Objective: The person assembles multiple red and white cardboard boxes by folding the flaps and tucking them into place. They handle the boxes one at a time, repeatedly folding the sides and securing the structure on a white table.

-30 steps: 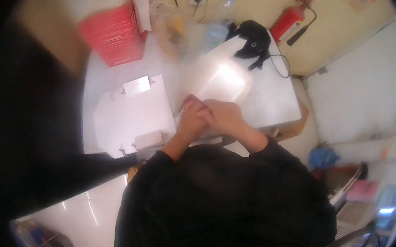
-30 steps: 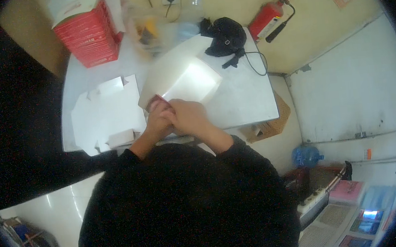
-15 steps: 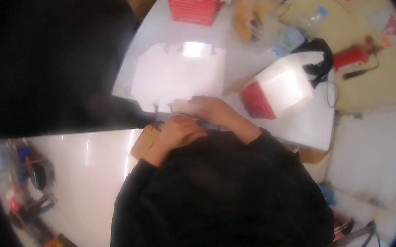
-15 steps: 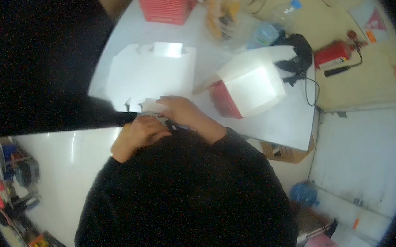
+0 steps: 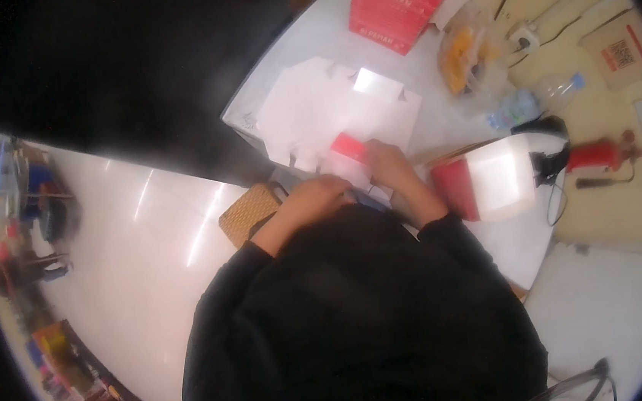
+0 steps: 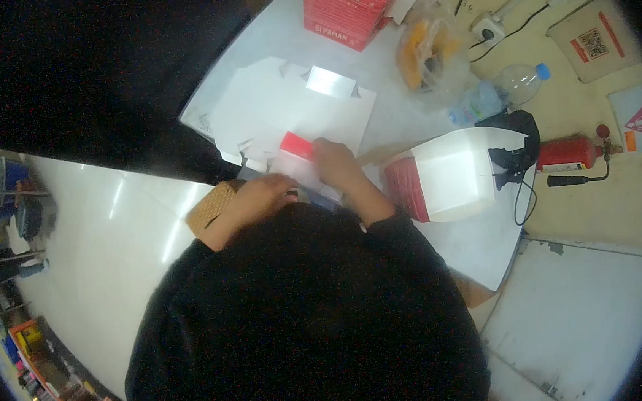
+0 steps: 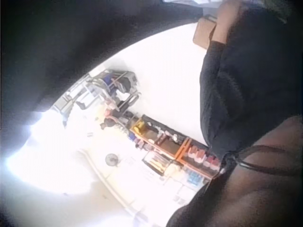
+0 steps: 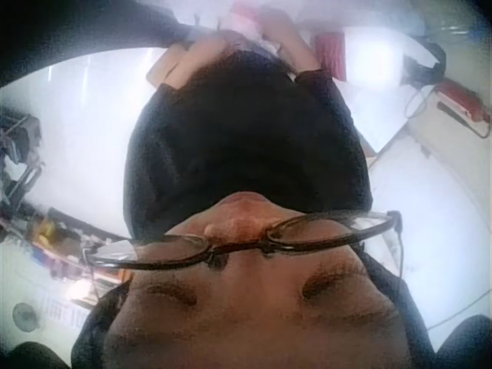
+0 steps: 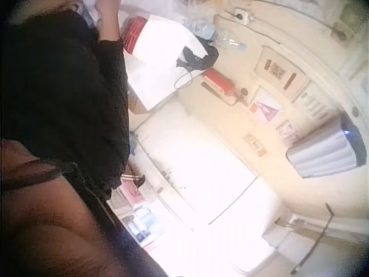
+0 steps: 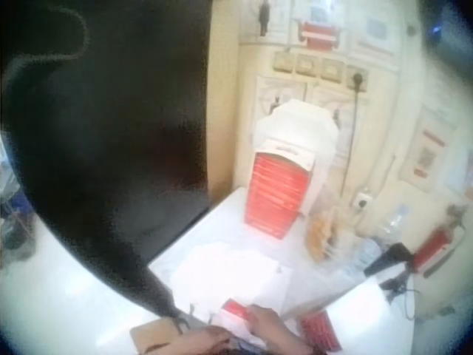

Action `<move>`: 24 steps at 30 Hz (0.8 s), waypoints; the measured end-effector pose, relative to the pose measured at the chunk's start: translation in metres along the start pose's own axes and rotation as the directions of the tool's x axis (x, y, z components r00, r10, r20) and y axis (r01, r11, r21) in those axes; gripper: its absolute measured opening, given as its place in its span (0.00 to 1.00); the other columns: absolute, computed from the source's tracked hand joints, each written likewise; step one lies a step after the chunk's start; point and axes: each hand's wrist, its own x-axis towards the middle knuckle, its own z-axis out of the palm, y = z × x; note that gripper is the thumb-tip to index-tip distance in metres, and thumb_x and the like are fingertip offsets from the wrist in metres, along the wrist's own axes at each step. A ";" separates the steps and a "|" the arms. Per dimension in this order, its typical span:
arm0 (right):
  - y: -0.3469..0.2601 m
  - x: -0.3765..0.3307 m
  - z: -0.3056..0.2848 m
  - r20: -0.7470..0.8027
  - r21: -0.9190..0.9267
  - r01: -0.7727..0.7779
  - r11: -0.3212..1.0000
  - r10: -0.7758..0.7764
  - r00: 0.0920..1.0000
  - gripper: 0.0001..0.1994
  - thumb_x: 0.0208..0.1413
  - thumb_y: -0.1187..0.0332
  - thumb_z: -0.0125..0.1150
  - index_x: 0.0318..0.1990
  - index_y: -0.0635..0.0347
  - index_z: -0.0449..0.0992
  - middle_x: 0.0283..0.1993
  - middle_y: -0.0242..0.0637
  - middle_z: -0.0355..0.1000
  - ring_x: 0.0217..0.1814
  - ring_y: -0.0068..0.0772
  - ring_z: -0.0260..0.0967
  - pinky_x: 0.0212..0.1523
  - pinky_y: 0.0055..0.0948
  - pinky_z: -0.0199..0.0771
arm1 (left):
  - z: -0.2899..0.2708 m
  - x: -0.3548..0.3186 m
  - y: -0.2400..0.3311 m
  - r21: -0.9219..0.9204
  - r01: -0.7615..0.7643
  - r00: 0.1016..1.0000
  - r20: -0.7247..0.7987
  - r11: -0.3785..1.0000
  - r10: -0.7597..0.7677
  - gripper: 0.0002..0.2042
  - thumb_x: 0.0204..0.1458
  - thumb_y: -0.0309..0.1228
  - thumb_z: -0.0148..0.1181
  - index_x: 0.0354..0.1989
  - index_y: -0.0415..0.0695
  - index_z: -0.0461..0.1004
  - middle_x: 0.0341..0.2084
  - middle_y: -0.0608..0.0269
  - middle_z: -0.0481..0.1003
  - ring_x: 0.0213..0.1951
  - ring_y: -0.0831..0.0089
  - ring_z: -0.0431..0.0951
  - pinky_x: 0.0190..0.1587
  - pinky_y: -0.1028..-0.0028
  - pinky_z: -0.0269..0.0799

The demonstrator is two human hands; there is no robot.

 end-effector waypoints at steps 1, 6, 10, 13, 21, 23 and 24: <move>-0.003 -0.005 -0.006 -0.035 0.098 -0.033 0.995 0.037 0.999 0.11 0.56 0.64 0.50 0.42 0.60 0.72 0.36 0.50 0.74 0.40 0.55 0.72 0.40 0.45 0.72 | -0.002 0.002 0.002 0.014 0.040 0.997 0.063 0.999 -0.040 0.16 0.52 0.34 0.59 0.49 0.45 0.71 0.43 0.55 0.74 0.47 0.57 0.74 0.48 0.61 0.71; -0.035 -0.026 -0.042 -0.006 -0.001 -0.013 1.000 0.013 1.000 0.10 0.55 0.65 0.52 0.42 0.57 0.73 0.35 0.49 0.73 0.38 0.52 0.72 0.41 0.42 0.71 | -0.020 0.014 0.027 0.177 -0.213 0.888 -0.376 0.961 0.266 0.19 0.47 0.34 0.63 0.49 0.46 0.70 0.40 0.56 0.74 0.43 0.58 0.74 0.49 0.62 0.68; -0.057 -0.042 -0.057 0.130 -0.038 0.268 0.963 -0.261 0.956 0.12 0.56 0.59 0.50 0.40 0.56 0.73 0.34 0.50 0.73 0.39 0.53 0.72 0.41 0.45 0.70 | -0.057 0.019 0.045 0.266 -0.055 0.879 -0.444 0.963 0.173 0.21 0.43 0.32 0.66 0.48 0.47 0.73 0.36 0.59 0.74 0.40 0.57 0.73 0.52 0.62 0.64; -0.051 -0.038 -0.061 0.037 -0.036 0.361 0.932 -0.359 0.933 0.12 0.56 0.59 0.50 0.39 0.55 0.74 0.33 0.45 0.74 0.39 0.54 0.72 0.43 0.41 0.71 | -0.062 0.012 0.025 -0.305 0.176 0.936 -0.243 0.936 -0.255 0.13 0.44 0.28 0.66 0.40 0.41 0.76 0.28 0.63 0.76 0.30 0.70 0.74 0.39 0.71 0.69; -0.080 -0.045 -0.100 -0.610 0.029 0.721 0.692 -0.559 0.561 0.12 0.43 0.64 0.65 0.36 0.57 0.75 0.35 0.36 0.73 0.43 0.42 0.68 0.56 0.43 0.61 | -0.049 0.002 0.012 -0.976 -0.042 0.764 -0.169 0.213 -0.622 0.07 0.56 0.33 0.58 0.32 0.42 0.76 0.21 0.68 0.74 0.20 0.84 0.66 0.22 0.84 0.57; -0.092 -0.045 -0.092 -0.656 -0.063 0.673 0.737 -0.538 0.529 0.11 0.40 0.67 0.67 0.33 0.56 0.76 0.34 0.34 0.72 0.41 0.39 0.67 0.56 0.42 0.59 | -0.046 0.004 0.022 -0.956 -0.031 0.745 -0.216 0.291 -0.630 0.07 0.57 0.32 0.57 0.32 0.41 0.75 0.24 0.67 0.75 0.20 0.84 0.67 0.21 0.83 0.60; -0.099 -0.050 -0.089 -0.658 -0.080 0.614 0.785 -0.504 0.559 0.09 0.40 0.68 0.67 0.32 0.54 0.76 0.32 0.33 0.71 0.39 0.38 0.67 0.54 0.41 0.59 | -0.045 0.007 0.029 -0.942 -0.084 0.738 -0.278 0.325 -0.614 0.07 0.57 0.31 0.57 0.32 0.41 0.75 0.24 0.67 0.75 0.21 0.84 0.68 0.23 0.83 0.62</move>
